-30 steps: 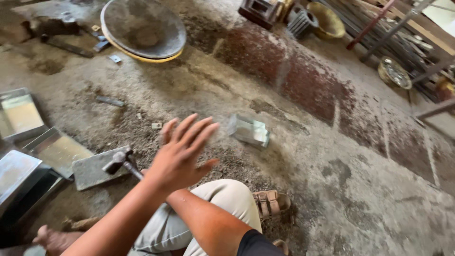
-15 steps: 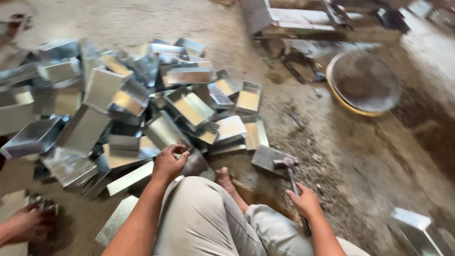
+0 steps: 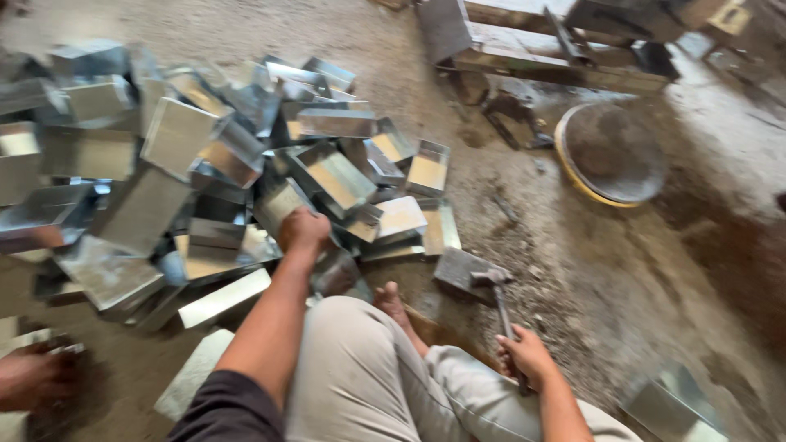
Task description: The person sits on the floor and uses a hammer to strike the edges of small rectangular metal boxes. They repeatedly pick up a box, place it on a stone block, and hit it with the hammer before moving it aside and selecting another.
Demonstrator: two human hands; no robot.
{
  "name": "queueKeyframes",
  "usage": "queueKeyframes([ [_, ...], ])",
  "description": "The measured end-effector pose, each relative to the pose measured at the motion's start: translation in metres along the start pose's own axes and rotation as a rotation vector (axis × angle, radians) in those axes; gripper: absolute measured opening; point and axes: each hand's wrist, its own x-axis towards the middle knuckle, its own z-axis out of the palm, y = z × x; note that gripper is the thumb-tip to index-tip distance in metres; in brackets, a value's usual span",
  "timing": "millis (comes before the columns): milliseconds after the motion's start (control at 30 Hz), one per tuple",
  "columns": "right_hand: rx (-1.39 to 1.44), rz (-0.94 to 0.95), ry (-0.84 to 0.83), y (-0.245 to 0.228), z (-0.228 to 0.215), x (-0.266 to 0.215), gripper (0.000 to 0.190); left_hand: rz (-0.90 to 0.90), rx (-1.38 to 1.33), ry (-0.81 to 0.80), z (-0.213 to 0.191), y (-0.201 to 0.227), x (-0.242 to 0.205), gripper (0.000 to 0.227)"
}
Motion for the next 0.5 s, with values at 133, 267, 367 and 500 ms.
queueKeyframes([
  [133, 0.048, -0.061, 0.11, -0.001, -0.004, -0.008, 0.025, 0.511, -0.175, 0.054, -0.024, 0.03, -0.058, 0.022],
  [267, 0.106, -0.189, 0.254, -0.003, 0.001, -0.011, 0.02, 0.909, -0.267, -0.129, -0.018, 0.076, -0.093, 0.009],
  [367, 0.075, -0.37, 0.409, -0.025, 0.002, -0.024, 0.022, 0.989, -0.019, -0.429, 0.027, 0.126, -0.099, 0.016],
  [500, 0.158, -0.614, 0.566, -0.051, -0.004, -0.062, 0.03, 1.102, 0.429, -0.654, 0.11, 0.156, -0.128, 0.014],
])
